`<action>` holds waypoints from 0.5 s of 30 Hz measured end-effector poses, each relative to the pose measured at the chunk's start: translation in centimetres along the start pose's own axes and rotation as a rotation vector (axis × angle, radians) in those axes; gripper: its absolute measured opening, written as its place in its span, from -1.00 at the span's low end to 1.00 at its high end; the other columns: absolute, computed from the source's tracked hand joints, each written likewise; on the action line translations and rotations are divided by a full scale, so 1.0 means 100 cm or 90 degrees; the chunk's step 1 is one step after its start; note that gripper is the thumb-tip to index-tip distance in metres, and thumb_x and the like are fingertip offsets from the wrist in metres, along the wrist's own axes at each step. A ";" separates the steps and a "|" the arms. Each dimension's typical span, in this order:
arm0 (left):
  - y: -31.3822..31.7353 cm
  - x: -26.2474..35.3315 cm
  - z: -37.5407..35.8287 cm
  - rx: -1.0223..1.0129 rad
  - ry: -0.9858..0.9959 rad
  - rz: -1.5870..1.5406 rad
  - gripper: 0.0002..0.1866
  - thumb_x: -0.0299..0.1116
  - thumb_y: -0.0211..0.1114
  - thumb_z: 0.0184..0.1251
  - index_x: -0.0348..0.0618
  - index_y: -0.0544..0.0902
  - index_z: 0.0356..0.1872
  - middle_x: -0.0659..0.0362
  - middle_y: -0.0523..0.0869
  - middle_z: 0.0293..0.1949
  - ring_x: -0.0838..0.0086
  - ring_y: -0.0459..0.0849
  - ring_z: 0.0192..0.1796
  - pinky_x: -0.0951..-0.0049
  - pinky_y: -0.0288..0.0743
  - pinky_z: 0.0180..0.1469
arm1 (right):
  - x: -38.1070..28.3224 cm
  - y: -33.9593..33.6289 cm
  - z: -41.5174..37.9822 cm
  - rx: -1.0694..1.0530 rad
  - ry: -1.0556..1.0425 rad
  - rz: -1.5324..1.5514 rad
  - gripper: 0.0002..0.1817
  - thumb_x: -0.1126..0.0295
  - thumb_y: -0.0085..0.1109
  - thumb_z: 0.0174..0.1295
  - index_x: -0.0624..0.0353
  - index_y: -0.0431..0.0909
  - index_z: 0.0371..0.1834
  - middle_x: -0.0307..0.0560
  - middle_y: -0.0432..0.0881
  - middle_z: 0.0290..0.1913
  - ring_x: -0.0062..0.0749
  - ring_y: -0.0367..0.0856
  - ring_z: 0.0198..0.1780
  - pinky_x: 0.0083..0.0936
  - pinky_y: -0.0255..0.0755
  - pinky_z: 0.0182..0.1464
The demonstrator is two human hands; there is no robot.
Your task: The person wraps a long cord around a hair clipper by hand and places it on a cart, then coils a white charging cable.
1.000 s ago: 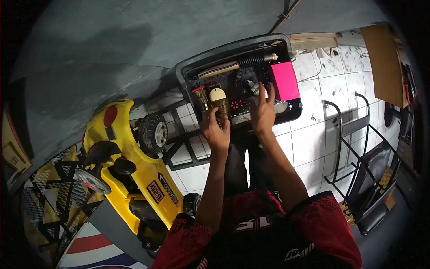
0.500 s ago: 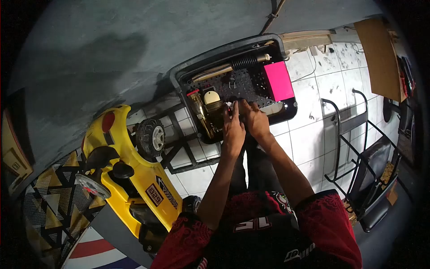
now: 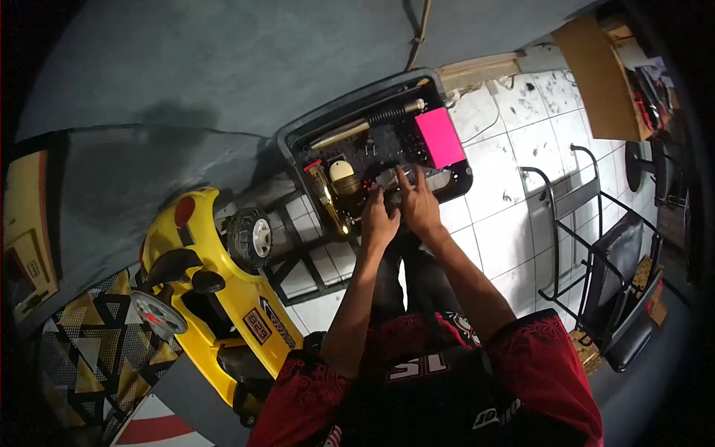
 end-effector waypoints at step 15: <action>-0.047 0.005 -0.122 -0.083 0.116 -0.072 -0.47 -0.14 0.27 0.30 -0.26 0.49 0.18 -0.18 0.66 -0.02 -0.02 0.63 0.05 0.19 0.50 0.06 | -0.017 -0.069 -0.165 -0.004 -0.028 0.230 -0.57 0.25 0.23 0.19 0.22 0.51 0.08 0.30 0.61 -0.06 0.19 0.59 -0.03 -0.12 0.49 0.03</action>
Point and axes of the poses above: each hand's wrist, its own z-axis towards the middle knuckle, its own y-axis out of the palm, x = y × z, the point moved 3 cm from there along z, towards the middle knuckle
